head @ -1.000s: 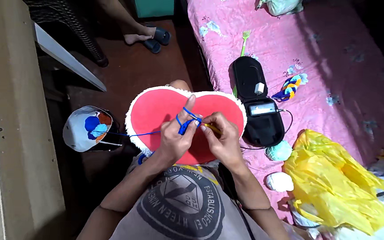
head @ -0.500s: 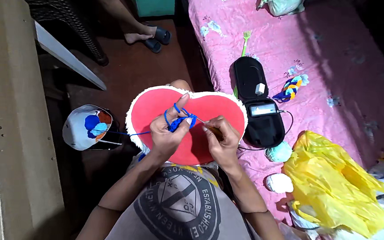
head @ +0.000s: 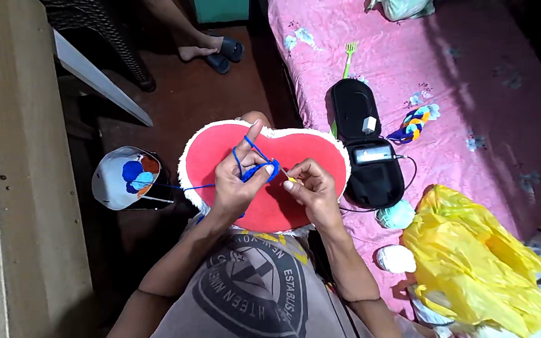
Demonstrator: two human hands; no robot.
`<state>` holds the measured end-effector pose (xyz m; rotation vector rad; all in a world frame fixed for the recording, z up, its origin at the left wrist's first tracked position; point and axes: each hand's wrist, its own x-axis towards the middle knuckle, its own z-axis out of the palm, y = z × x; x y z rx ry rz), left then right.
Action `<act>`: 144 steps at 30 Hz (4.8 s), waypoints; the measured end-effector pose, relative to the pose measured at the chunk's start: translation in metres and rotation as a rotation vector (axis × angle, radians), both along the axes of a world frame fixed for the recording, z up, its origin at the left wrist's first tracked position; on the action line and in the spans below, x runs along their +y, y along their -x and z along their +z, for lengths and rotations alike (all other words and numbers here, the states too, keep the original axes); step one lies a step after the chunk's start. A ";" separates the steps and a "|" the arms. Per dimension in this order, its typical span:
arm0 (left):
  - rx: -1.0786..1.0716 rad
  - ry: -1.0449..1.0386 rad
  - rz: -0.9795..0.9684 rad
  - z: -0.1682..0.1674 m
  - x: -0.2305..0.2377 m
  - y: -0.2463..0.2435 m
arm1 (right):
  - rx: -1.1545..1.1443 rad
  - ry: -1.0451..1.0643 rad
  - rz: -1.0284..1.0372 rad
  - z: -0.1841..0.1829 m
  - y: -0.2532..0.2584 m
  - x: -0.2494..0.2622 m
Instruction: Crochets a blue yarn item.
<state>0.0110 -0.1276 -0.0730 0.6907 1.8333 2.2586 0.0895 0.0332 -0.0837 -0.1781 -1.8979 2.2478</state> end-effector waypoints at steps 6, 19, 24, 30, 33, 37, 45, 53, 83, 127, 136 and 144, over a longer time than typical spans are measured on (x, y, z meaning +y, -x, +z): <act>-0.039 -0.011 -0.007 0.003 0.001 -0.001 | -0.055 0.336 0.143 0.000 0.002 0.002; 0.506 0.156 0.218 -0.019 0.010 -0.010 | 0.045 -0.192 -0.011 0.013 0.002 -0.009; -0.047 -0.123 0.057 0.000 0.003 -0.012 | 0.204 -0.049 -0.053 -0.007 0.005 -0.013; -0.024 -0.058 0.078 0.003 0.000 -0.010 | 0.433 -0.709 -0.276 -0.014 0.006 -0.011; -0.003 -0.045 0.068 0.003 -0.002 -0.007 | 0.463 -0.826 -0.304 -0.012 0.006 -0.010; 0.045 0.003 0.052 0.003 -0.006 -0.002 | 0.468 -0.858 -0.286 -0.011 0.006 -0.008; 0.050 0.054 0.006 0.002 -0.011 0.005 | 0.418 -0.801 -0.192 -0.011 0.002 0.003; -0.109 -0.045 -0.086 0.000 -0.013 0.010 | 0.404 -0.811 -0.156 -0.013 0.000 0.009; -0.173 -0.114 -0.150 -0.004 -0.005 -0.002 | 0.413 -0.579 -0.298 -0.026 -0.004 -0.009; 0.249 0.736 0.106 -0.013 -0.033 0.025 | 0.092 0.072 -0.164 -0.001 0.004 -0.007; -0.258 -0.072 -0.365 -0.003 -0.035 0.028 | 0.096 0.055 -0.113 -0.004 0.003 -0.008; -0.270 0.118 -0.162 0.009 -0.007 0.003 | 0.111 -0.016 -0.151 -0.004 0.003 -0.015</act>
